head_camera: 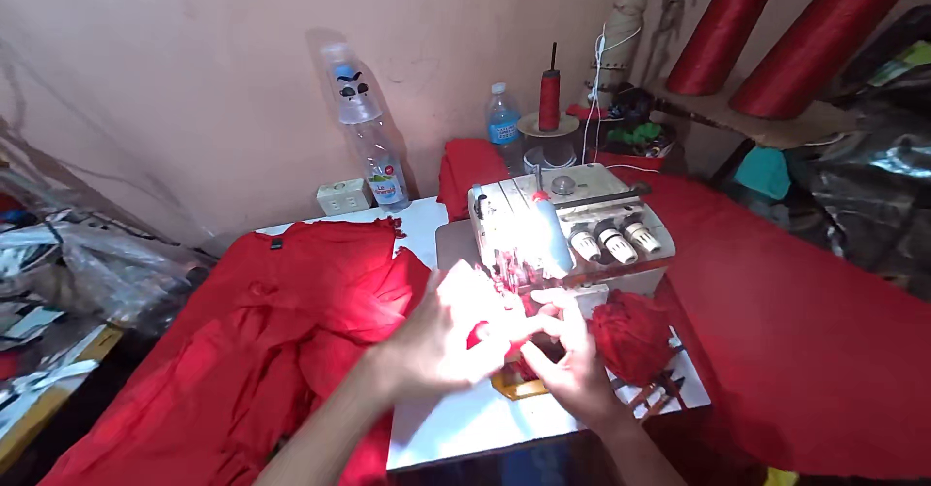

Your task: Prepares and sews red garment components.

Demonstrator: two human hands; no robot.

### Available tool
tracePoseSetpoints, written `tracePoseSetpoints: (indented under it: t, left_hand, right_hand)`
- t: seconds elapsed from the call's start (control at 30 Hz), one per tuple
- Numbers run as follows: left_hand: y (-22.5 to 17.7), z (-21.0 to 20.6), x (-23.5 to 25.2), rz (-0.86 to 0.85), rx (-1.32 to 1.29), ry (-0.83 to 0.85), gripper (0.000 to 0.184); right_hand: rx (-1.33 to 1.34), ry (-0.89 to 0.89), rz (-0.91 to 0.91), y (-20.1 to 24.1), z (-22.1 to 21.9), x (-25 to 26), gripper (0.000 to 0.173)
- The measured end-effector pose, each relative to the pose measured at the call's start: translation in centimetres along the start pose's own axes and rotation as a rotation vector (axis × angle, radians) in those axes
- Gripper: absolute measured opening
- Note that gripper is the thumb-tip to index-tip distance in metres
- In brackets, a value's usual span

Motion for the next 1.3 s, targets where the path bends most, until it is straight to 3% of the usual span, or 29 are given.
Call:
tracePoseSetpoints:
  t: [0.1,0.17,0.23,0.3,0.37,0.43,0.53,0.63,0.73,0.87,0.93,1.0,1.07,1.2,1.3]
  left_hand:
    - [-2.6,-2.0,-1.0,-0.131,0.117,0.073,0.030]
    - [-2.1,-2.1,0.1,-0.026,0.297,0.091,0.030]
    - [-0.6,-1.2,1.8,0.196,0.390,0.201,0.037]
    - [2.5,-0.3,2.9,0.323,0.299,0.209,0.032]
    - [5.1,0.6,2.6,0.302,0.101,0.096,0.030]
    - [5.2,1.6,2.1,0.214,-0.098,-0.004,0.024]
    - [3.1,1.6,1.7,0.168,-0.326,0.078,0.019]
    - [2.7,0.9,2.0,0.183,-0.213,0.204,0.024]
    - [5.3,0.0,3.1,0.214,-0.024,0.292,0.022]
    - [4.5,1.3,2.9,0.382,-0.120,0.214,0.018]
    - [2.4,1.8,1.6,0.295,-0.194,0.133,0.017]
    - [-0.7,1.1,0.2,0.113,-0.099,0.095,0.028]
    - [-3.9,-1.0,-1.4,-0.035,0.208,0.013,0.031]
    - [-5.9,-5.2,-2.8,-0.020,0.617,-0.023,0.024]
    - [-4.4,-6.8,-2.5,-0.011,0.624,-0.112,0.023]
  right_hand:
    - [0.037,0.125,-0.011,0.3,0.7,0.8,0.044]
    - [0.055,0.181,-0.052,0.3,1.2,1.0,0.051]
    - [0.062,0.184,-0.087,0.2,1.3,1.2,0.052]
    - [0.071,0.179,-0.073,0.1,1.1,1.5,0.049]
    - [0.043,0.170,-0.049,0.0,0.8,1.8,0.044]
    - [-0.028,0.161,-0.024,0.2,0.5,2.1,0.037]
    - [-0.107,0.166,0.073,0.8,0.0,2.2,0.023]
    - [0.012,0.162,0.179,1.9,0.8,1.1,0.012]
    - [0.077,0.120,0.131,1.6,1.6,-0.8,0.007]
    - [-0.014,0.070,0.075,0.4,1.4,-1.2,0.009]
    - [-0.080,0.081,0.052,-0.2,1.2,-0.6,0.012]
    - [-0.092,0.107,0.030,-1.0,1.2,0.1,0.013]
    - [-0.065,0.148,0.025,-1.4,1.7,0.4,0.012]
    - [0.089,0.177,-0.043,-1.2,2.6,-0.1,0.011]
    - [0.145,0.140,-0.069,-1.0,3.2,-0.7,0.012]
Point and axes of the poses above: each hand's wrist, its own x-axis towards the middle knuckle, its own z-axis out of the back of the hand, y = z × x, the point moved 1 cm from there along x, towards the middle knuckle, and after that the axes turned 8 degrees about -y, right-handed, at the moved point
